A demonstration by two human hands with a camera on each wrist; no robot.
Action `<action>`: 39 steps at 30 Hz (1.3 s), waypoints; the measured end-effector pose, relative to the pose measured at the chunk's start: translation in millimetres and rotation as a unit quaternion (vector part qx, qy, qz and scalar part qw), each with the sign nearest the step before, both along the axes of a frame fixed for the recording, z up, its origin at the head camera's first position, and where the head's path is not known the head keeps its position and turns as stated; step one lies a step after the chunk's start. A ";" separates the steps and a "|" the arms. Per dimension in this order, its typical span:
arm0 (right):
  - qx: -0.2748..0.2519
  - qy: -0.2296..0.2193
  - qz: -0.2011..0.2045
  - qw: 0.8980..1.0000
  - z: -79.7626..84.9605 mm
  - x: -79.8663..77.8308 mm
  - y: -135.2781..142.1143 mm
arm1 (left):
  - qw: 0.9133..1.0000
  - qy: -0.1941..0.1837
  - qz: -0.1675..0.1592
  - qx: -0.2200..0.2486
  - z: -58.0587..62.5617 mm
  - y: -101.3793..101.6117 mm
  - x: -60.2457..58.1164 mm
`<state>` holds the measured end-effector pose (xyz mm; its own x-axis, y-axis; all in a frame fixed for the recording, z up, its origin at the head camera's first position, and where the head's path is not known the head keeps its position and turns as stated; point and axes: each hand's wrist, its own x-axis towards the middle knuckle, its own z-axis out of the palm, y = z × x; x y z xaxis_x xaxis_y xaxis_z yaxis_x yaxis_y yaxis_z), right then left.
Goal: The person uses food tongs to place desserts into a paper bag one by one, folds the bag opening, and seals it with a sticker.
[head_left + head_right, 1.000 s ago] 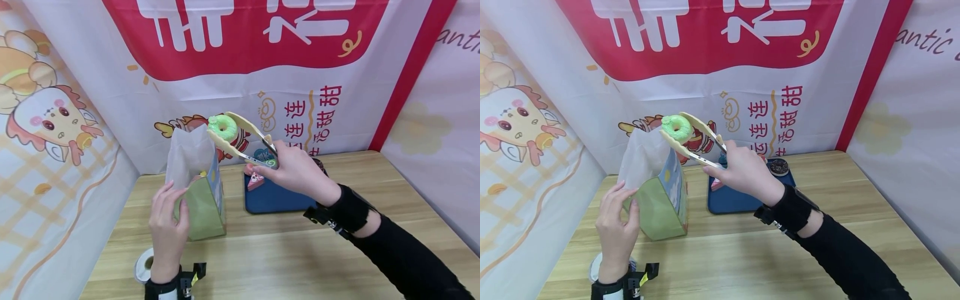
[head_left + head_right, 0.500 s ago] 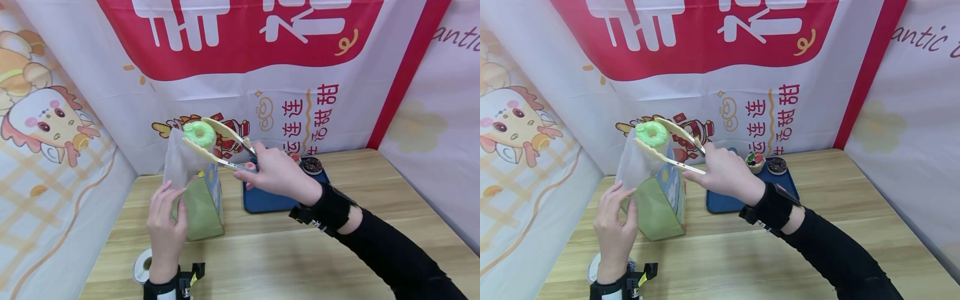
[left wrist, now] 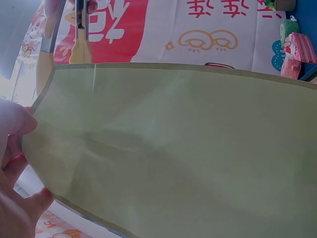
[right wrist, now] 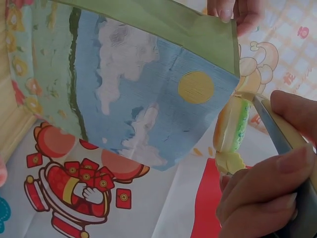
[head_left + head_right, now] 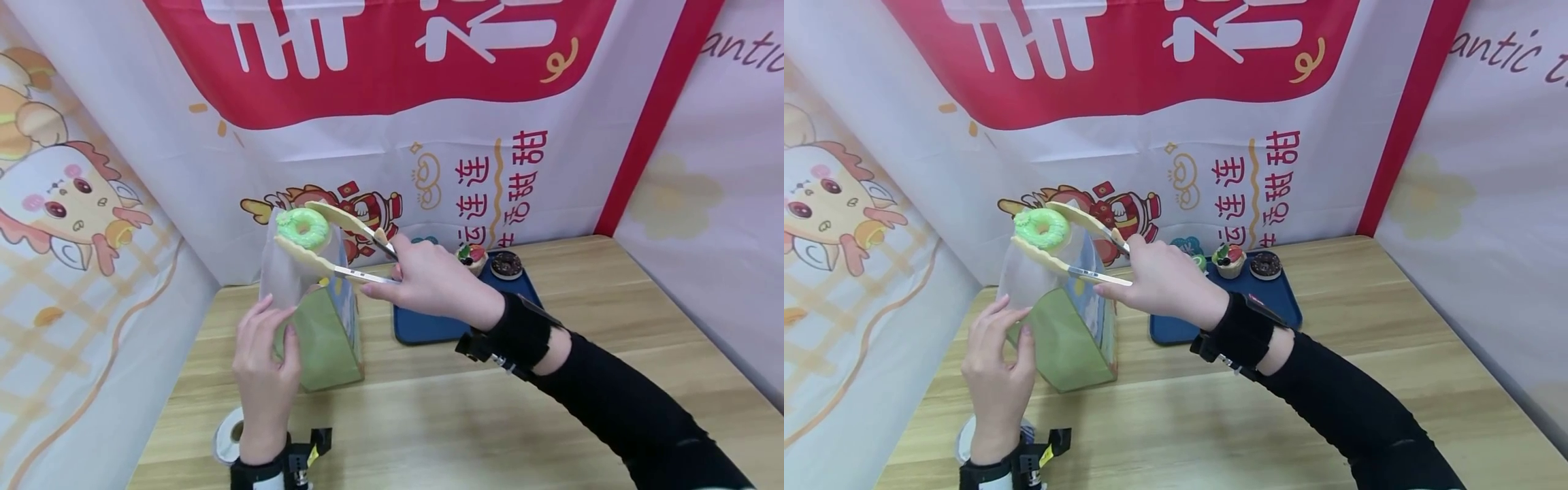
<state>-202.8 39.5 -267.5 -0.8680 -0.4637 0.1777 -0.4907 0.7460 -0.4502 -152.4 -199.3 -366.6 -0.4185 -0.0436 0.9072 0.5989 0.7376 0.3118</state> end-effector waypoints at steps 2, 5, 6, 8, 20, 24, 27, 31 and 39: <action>0.000 -0.002 0.003 1.000 -0.9 -0.4 -1.2 | 1.000 0.000 0.001 0.000 -0.4 0.5 0.4; -0.001 -0.007 0.002 1.000 -2.6 -0.8 -2.7 | 1.000 0.001 0.003 0.000 -0.6 1.0 0.5; -0.002 -0.009 0.000 1.000 -3.0 -0.7 -2.9 | 1.000 0.000 0.004 0.000 -0.6 1.1 0.7; -0.006 -0.010 -0.005 1.000 -4.1 -1.2 -2.3 | 1.000 0.001 0.003 0.001 -0.7 1.3 0.7; -0.063 -0.010 -0.052 0.997 -15.1 -10.3 25.4 | 1.000 0.011 -0.002 0.003 -2.9 0.5 -0.1; -0.069 0.017 -0.089 0.993 -23.0 -15.9 38.7 | 1.000 0.014 -0.005 0.005 -1.9 0.2 -0.6; -0.070 0.033 -0.110 0.991 -31.1 -20.4 50.2 | 1.000 0.016 -0.007 0.005 -1.4 0.2 -0.9; -0.073 0.032 -0.137 0.987 -41.9 -26.3 65.7 | 1.000 0.018 -0.007 0.005 -1.4 0.0 -1.1; -0.083 -0.003 -0.166 0.983 -67.9 -38.9 89.6 | 1.000 0.015 -0.004 0.003 -3.0 -0.4 -1.8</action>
